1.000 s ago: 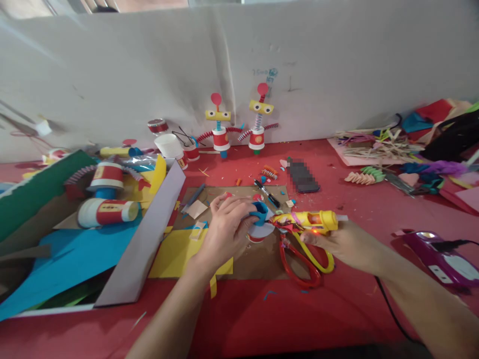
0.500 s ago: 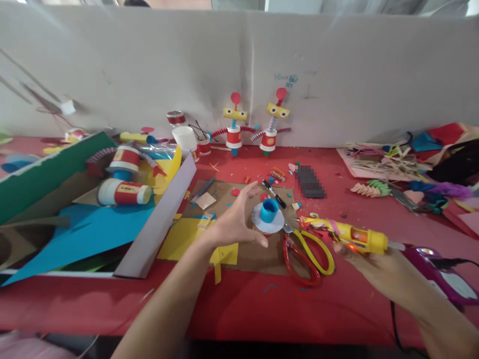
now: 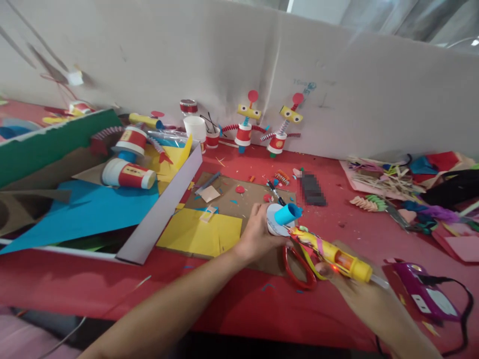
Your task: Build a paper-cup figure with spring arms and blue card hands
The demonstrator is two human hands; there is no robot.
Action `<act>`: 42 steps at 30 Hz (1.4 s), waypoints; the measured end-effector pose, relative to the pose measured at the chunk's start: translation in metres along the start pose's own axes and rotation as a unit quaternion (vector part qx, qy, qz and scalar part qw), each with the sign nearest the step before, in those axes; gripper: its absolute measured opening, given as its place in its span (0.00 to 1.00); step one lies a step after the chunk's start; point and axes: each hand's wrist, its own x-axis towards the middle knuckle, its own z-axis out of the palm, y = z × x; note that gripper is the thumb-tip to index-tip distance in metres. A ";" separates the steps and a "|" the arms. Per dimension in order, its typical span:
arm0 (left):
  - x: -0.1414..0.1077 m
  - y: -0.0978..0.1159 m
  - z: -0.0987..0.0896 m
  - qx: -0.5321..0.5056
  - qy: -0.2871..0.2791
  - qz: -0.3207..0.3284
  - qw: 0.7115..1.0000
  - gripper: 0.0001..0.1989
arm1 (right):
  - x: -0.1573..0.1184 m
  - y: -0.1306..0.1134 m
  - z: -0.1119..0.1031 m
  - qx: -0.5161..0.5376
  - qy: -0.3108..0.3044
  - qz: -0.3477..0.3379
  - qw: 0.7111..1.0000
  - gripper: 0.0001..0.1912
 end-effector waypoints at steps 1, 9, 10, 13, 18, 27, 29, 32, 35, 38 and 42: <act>-0.002 0.001 0.002 0.001 0.004 0.003 1.000 0.27 | -0.001 -0.003 0.000 -0.016 0.002 -0.002 1.000 0.16; -0.017 0.002 0.009 0.107 0.060 0.082 0.989 0.27 | -0.006 -0.023 0.013 -0.132 0.051 -0.093 0.986 0.16; -0.018 0.002 0.009 0.125 0.073 0.085 0.986 0.28 | -0.006 -0.024 0.014 -0.139 0.060 -0.107 0.983 0.14; -0.018 0.001 0.008 0.155 0.102 0.089 0.979 0.31 | -0.006 -0.027 0.016 -0.158 0.080 -0.135 0.975 0.11; -0.017 0.001 0.008 0.170 0.131 0.093 0.972 0.29 | -0.004 -0.032 0.016 -0.172 0.082 -0.140 0.972 0.11; -0.014 0.000 0.007 0.136 0.157 0.106 0.972 0.29 | -0.004 -0.033 0.013 -0.128 0.077 -0.091 0.985 0.18; -0.014 0.001 0.006 0.128 0.155 0.103 0.974 0.29 | -0.005 -0.031 0.011 -0.108 0.070 -0.072 0.989 0.18; -0.014 0.002 0.006 0.110 0.149 0.084 0.979 0.28 | -0.005 -0.029 0.008 -0.088 0.067 -0.056 0.992 0.18; -0.013 0.004 0.006 0.070 0.142 0.057 0.986 0.29 | -0.005 -0.027 0.006 -0.074 0.072 -0.051 0.993 0.18; -0.012 0.005 0.006 0.022 0.130 0.033 0.991 0.31 | -0.006 -0.024 0.004 -0.062 0.063 -0.040 0.995 0.18; -0.011 0.006 0.007 -0.034 0.109 0.013 0.993 0.32 | -0.007 -0.021 0.002 -0.037 0.056 -0.047 0.997 0.17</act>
